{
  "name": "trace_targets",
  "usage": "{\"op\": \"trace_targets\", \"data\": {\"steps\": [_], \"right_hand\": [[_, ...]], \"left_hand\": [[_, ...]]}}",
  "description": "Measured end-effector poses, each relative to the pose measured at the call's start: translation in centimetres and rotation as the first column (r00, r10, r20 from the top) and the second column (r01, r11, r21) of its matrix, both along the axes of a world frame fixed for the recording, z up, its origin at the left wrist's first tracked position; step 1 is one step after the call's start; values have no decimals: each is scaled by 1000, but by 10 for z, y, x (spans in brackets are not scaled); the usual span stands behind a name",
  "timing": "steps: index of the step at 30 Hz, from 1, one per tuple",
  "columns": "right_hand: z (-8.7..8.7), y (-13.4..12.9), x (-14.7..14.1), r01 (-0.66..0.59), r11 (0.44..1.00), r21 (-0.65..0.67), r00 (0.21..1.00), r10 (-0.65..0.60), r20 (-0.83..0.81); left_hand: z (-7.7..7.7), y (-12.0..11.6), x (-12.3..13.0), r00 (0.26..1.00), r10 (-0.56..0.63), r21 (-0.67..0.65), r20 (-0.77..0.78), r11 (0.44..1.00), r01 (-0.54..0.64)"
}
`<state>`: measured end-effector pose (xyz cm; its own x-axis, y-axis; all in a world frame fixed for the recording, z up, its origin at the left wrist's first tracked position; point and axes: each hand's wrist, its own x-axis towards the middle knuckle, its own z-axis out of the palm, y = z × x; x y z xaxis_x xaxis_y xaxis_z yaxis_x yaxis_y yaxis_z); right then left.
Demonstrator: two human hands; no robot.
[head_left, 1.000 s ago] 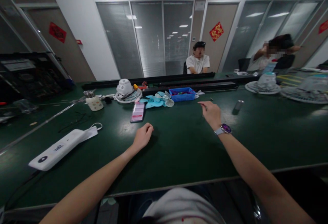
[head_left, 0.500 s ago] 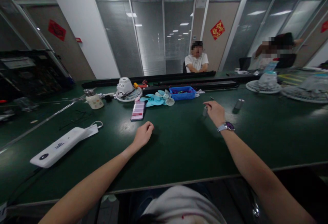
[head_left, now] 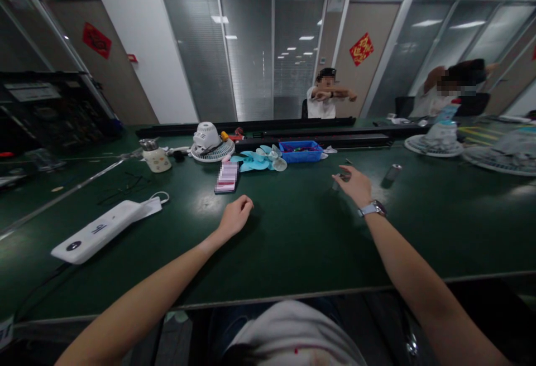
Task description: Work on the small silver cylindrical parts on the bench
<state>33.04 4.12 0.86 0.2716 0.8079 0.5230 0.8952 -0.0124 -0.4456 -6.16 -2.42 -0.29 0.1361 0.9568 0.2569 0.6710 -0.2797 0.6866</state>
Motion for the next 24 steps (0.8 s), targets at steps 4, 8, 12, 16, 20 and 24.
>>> {"op": "trace_targets", "data": {"steps": [4, 8, 12, 16, 20, 24], "right_hand": [[-18, 12, 15, -65, 989, -133, 988, 45, -150], [-14, 12, 16, -80, 976, -204, 987, 49, -154], [8, -9, -29, -327, 940, -96, 925, 297, -237], [13, -45, -110, -673, 739, 23, 680, 631, -375], [1, -74, -167, -815, 580, 6, 533, 752, -388], [-9, -80, -180, -826, 562, -29, 532, 763, -366]], "left_hand": [[1, -1, 0, 1000, 4, -7, -5, 1000, -4], [3, -2, -1, 1000, -3, 1, 3, 1000, 3], [8, -6, 1, 998, -66, 50, 23, 997, 65], [15, -15, 9, 987, -161, 161, 3, 974, 158], [17, -23, 17, 978, -207, 238, -20, 949, 206], [14, -23, 21, 978, -208, 270, -14, 941, 204]]}}
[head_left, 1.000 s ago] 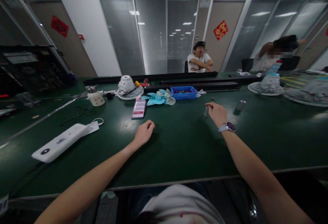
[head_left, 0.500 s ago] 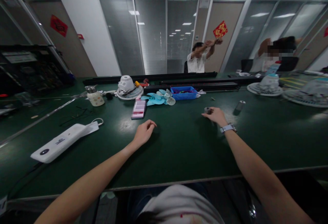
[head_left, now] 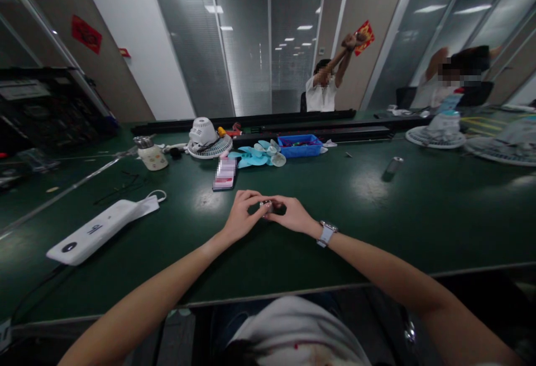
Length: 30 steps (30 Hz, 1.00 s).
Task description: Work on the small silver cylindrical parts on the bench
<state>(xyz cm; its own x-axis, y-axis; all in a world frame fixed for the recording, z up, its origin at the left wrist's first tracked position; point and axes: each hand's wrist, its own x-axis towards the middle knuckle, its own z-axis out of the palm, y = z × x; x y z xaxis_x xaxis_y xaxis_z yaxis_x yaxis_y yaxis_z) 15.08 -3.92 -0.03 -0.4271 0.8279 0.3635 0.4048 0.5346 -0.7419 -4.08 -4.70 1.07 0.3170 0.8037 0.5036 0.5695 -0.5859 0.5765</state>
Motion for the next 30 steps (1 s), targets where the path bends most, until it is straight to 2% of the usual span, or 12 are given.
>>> {"op": "trace_targets", "data": {"steps": [8, 14, 18, 21, 25, 30], "right_hand": [[-3, 0, 7, -20, 1000, -12, 1000, 20, -9], [-3, 0, 7, -16, 1000, -2, 1000, 16, 6], [-4, 0, 8, -10, 1000, -6, 1000, 10, 7], [-5, 2, 8, -15, 999, -31, 1000, 15, -14], [-5, 2, 9, -24, 999, -46, 999, 23, -24], [-5, -2, 6, -12, 999, -40, 1000, 11, -16]], "left_hand": [[-7, 11, -1, 997, 30, -46, 72, 999, -27], [3, 12, 3, 1000, -5, 18, 13, 1000, 5], [8, 16, -3, 997, 54, 55, 48, 997, -57], [1, 22, -16, 994, 105, 9, -36, 994, -104], [-19, 31, -30, 968, 112, -94, -223, 986, -136], [-27, 35, -30, 950, 92, -126, -299, 983, -135]]}}
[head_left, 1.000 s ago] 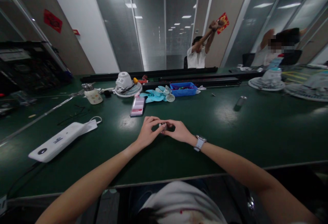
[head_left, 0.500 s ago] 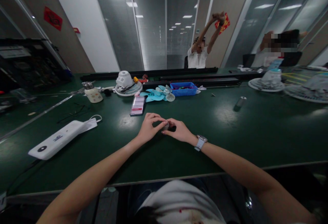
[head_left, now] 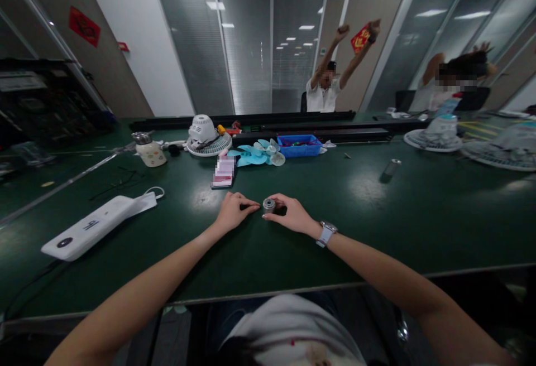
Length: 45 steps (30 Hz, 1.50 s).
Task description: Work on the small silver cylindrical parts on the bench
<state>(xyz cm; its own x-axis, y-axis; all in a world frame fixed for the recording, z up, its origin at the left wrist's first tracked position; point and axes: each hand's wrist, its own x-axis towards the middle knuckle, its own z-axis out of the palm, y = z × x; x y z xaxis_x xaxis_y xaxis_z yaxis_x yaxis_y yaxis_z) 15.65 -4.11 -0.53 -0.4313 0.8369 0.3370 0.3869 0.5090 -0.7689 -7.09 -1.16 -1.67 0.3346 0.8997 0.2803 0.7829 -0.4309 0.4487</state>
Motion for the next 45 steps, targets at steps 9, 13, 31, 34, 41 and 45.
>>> {"op": "trace_targets", "data": {"steps": [9, 13, 31, 34, 41, 45], "right_hand": [[12, 51, 73, 425, 895, 136, 901, -405, -152], [9, 81, 155, 782, 598, 176, 612, -791, -29], [22, 41, 88, 568, 620, 541, 699, -711, 80], [15, 15, 26, 70, 878, 473, 906, -255, 339], [-3, 3, -14, -228, 921, 316, 875, 52, 482], [0, 9, -7, -149, 919, 364, 910, -16, 414]], "left_hand": [[9, -6, 2, 996, 21, -22, 92, 1000, -19], [7, -5, 4, 987, 68, -33, 149, 997, -64], [9, -7, 5, 974, 141, -72, 175, 989, -130], [6, -4, 3, 975, 129, -59, 184, 991, -120], [6, -5, 3, 974, 122, -50, 191, 992, -115], [7, -6, 4, 977, 125, -41, 173, 992, -120]]}}
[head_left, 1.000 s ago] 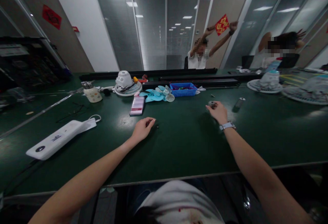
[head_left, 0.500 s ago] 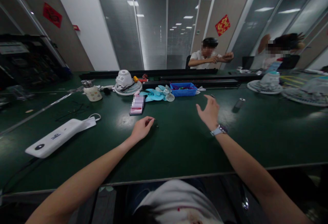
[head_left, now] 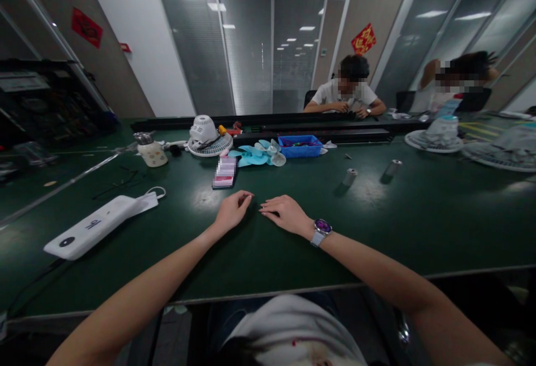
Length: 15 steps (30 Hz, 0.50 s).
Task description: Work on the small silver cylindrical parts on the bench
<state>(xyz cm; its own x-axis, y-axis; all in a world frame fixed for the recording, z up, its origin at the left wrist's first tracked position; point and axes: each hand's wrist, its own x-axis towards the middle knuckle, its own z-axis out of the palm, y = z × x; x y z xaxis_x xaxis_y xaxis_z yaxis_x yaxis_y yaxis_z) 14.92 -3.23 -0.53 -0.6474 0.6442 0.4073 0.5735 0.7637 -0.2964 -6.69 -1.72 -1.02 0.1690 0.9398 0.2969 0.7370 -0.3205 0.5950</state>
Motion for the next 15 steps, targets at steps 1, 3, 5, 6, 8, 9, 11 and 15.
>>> {"op": "trace_targets", "data": {"steps": [1, 3, 5, 6, 8, 9, 11, 15], "right_hand": [[2, 1, 2, 24, 1000, 3, 1000, -23, -17], [7, 3, 8, 85, 996, 9, 995, -84, -49], [12, 8, 20, 184, 982, 33, 979, -180, -95], [15, 13, 29, 250, 967, 54, 962, -242, -126], [19, 24, 53, 407, 907, 105, 902, -381, -202], [22, 30, 68, 491, 861, 132, 859, -453, -241], [27, 42, 100, 647, 744, 167, 752, -584, -306], [33, 55, 156, 847, 516, 130, 527, -780, -336]], "left_hand": [[1, 0, 0, 1000, 0, -2, -2, 1000, 0], [3, -2, 1, 1000, 1, -9, -8, 1000, -1], [5, -3, 1, 1000, 7, -19, -17, 1000, -7], [6, -3, 1, 1000, 8, -22, -19, 1000, -8], [6, -4, 1, 1000, 2, -23, -18, 1000, -2], [6, -4, 1, 1000, -3, -24, -15, 1000, 3], [5, -4, 0, 1000, -8, -24, -9, 1000, 8], [4, -3, 0, 1000, -4, -29, -5, 1000, 4]]}}
